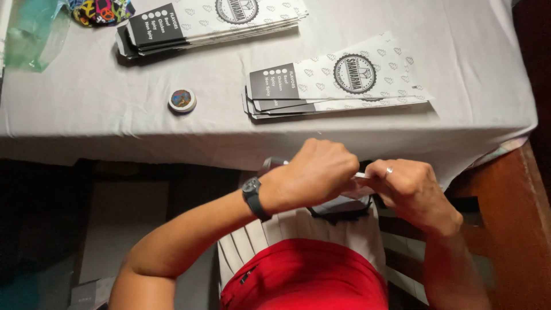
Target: Folding and stacking printed paper shawarma wraps on a table in an organized manner.
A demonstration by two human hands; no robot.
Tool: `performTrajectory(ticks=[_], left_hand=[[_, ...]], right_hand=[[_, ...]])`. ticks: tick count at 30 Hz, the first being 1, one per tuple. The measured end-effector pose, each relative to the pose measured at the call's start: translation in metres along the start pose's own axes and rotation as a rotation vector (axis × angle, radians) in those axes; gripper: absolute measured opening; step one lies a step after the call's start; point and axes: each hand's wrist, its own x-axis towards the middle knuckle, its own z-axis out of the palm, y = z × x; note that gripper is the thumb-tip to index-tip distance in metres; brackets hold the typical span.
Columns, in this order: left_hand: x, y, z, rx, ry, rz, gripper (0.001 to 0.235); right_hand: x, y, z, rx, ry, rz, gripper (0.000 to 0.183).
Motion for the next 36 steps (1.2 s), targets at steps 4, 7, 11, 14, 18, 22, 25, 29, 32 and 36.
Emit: performTrajectory(ticks=[4,7,11,14,18,22,25,29,32,36], left_hand=[[0.006,-0.009,0.031,-0.039,0.020,-0.033,0.044],[0.006,-0.018,0.037,-0.068,0.156,-0.022,0.036],[0.005,-0.030,0.028,-0.282,0.215,-0.024,0.015],[0.005,-0.035,0.022,-0.395,0.223,-0.027,0.011],[0.001,-0.035,0.007,-0.513,0.211,-0.012,0.011],[0.014,-0.048,-0.018,-0.467,0.265,0.013,0.020],[0.023,-0.077,-0.052,-0.261,0.572,0.071,0.022],[0.027,-0.109,-0.106,0.220,1.048,0.137,0.020],[0.033,-0.123,-0.110,0.298,1.150,0.148,0.027],[0.039,-0.128,-0.070,0.198,1.072,0.163,0.024]], right_hand=[[0.012,-0.005,-0.001,-0.013,0.016,0.026,0.014],[0.017,-0.011,-0.007,0.010,0.032,0.001,0.015],[0.026,-0.022,-0.013,0.102,0.269,-0.165,0.020],[0.025,-0.021,-0.012,0.108,0.289,-0.156,0.015],[0.027,-0.019,-0.012,0.060,0.263,-0.157,0.018],[0.026,-0.036,-0.020,0.026,0.281,-0.164,0.012],[0.015,-0.059,-0.027,-0.222,0.444,-0.206,0.020],[0.008,-0.086,-0.043,-0.090,0.273,-0.319,0.007],[-0.003,-0.089,-0.039,0.104,0.072,-0.313,0.012],[-0.006,-0.081,-0.032,0.125,0.026,-0.270,0.013]])
